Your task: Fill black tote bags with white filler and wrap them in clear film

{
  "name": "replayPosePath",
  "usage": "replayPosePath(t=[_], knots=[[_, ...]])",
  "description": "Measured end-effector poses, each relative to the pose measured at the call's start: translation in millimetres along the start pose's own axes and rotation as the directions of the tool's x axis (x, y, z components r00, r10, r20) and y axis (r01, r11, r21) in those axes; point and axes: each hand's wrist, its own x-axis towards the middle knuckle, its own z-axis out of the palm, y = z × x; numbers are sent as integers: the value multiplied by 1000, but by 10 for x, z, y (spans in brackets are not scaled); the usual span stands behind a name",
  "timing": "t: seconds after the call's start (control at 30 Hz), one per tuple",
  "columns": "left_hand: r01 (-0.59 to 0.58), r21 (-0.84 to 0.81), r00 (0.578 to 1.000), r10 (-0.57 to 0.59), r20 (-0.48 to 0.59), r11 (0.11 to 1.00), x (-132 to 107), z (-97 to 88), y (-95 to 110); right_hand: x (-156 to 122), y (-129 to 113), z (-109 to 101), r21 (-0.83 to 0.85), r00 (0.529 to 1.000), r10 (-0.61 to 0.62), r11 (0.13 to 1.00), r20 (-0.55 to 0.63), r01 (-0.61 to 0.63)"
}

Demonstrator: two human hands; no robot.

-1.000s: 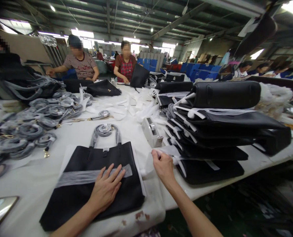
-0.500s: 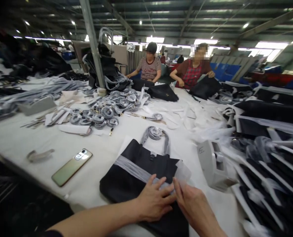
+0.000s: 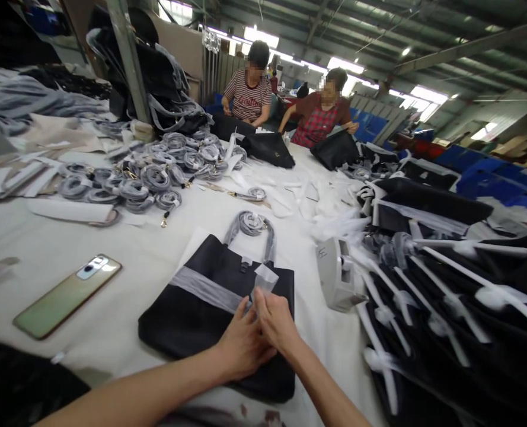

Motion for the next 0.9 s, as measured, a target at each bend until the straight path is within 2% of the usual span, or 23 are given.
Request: replayPosePath(t=[0.1, 0.17, 0.27, 0.4, 0.47, 0.57, 0.73, 0.9], knots=[[2, -13, 1000, -2, 10, 1000, 17, -28, 4, 29, 147, 128, 161, 996, 79, 984, -36, -72], [4, -38, 1000, -4, 13, 999, 24, -32, 1, 42, 233, 186, 348, 984, 175, 925, -28, -154], [46, -86, 999, -45, 11, 995, 24, -12, -6, 58, 304, 203, 640, 959, 281, 740, -12, -209], [95, -137, 995, -90, 48, 986, 21, 14, -3, 81, 332, 118, 850, 932, 362, 498, -23, -172], [104, -138, 993, -96, 64, 985, 25, 13, 4, 91, 349, 69, 896, 919, 393, 417, -30, -149], [107, -123, 992, -98, 78, 987, 34, 0, 17, 99, 387, 27, 930, 906, 420, 347, -40, -119], [110, -90, 990, -102, 94, 990, 46, -7, 32, 102, 441, 16, 940, 921, 387, 326, -32, -104], [104, -68, 991, -97, 97, 992, 50, 13, 35, 141, 472, -11, 953, 897, 442, 273, -4, -131]])
